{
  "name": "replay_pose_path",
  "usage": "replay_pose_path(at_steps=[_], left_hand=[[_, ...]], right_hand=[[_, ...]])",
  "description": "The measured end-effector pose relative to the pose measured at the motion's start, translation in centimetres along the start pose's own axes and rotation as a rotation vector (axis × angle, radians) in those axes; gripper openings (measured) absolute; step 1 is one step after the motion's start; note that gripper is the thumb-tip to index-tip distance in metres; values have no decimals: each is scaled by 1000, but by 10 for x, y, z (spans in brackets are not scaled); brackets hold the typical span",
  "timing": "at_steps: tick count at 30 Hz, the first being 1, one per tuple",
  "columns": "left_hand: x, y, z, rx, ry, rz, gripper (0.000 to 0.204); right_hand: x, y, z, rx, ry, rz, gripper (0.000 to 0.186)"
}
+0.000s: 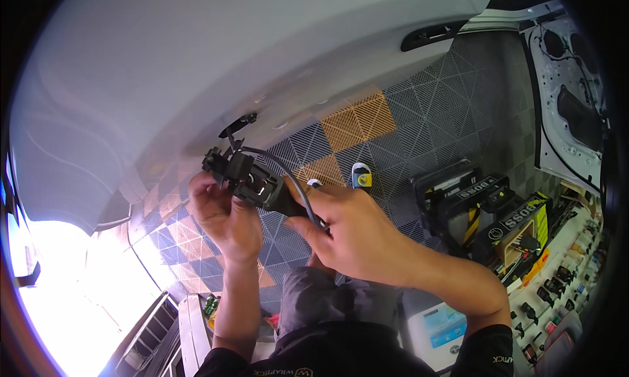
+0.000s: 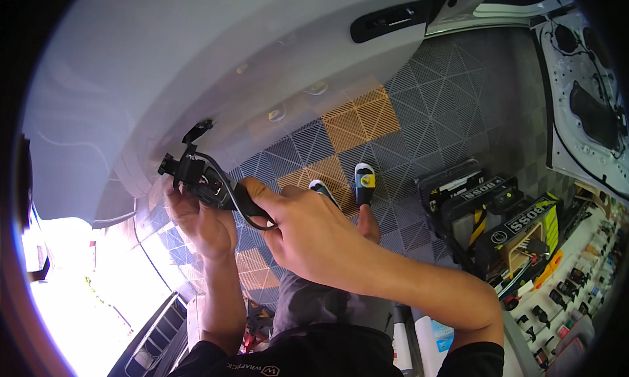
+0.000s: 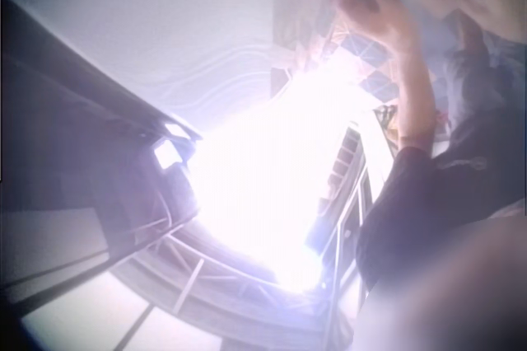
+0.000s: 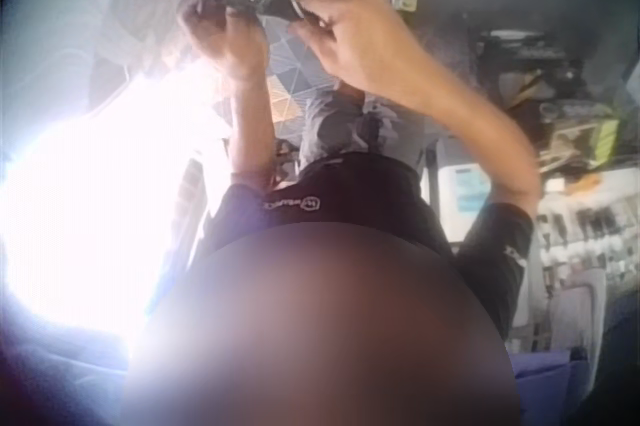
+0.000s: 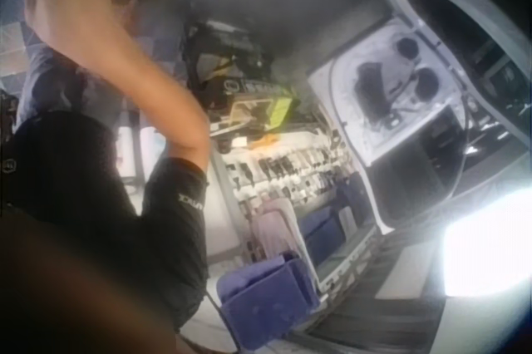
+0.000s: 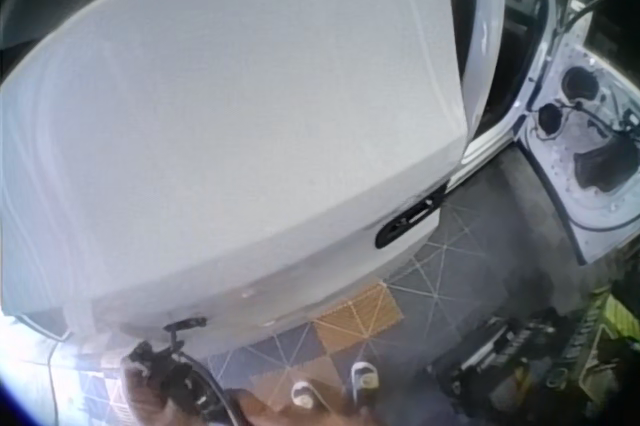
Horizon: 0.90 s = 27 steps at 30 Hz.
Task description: The person removes a door handle assembly from a white car door using a screwdriver, then detaches the attached wiring harness. They place the parts in a tool tray, retrieve a replacement handle, and install it into the door. The person then enters the vehicle and interacts with the center console touchscreen.
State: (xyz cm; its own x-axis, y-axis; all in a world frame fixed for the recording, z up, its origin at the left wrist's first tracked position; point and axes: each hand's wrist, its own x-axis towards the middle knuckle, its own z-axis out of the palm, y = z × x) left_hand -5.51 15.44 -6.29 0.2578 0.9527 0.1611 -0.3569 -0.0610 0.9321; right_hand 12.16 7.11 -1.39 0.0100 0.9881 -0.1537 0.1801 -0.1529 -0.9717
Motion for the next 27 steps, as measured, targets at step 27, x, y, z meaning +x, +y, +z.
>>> replay_pose_path(at_steps=[27], left_hand=[[9,30,31,-164,154,-414,36]], right_hand=[[3,-2,-6,-300,79,162,56]])
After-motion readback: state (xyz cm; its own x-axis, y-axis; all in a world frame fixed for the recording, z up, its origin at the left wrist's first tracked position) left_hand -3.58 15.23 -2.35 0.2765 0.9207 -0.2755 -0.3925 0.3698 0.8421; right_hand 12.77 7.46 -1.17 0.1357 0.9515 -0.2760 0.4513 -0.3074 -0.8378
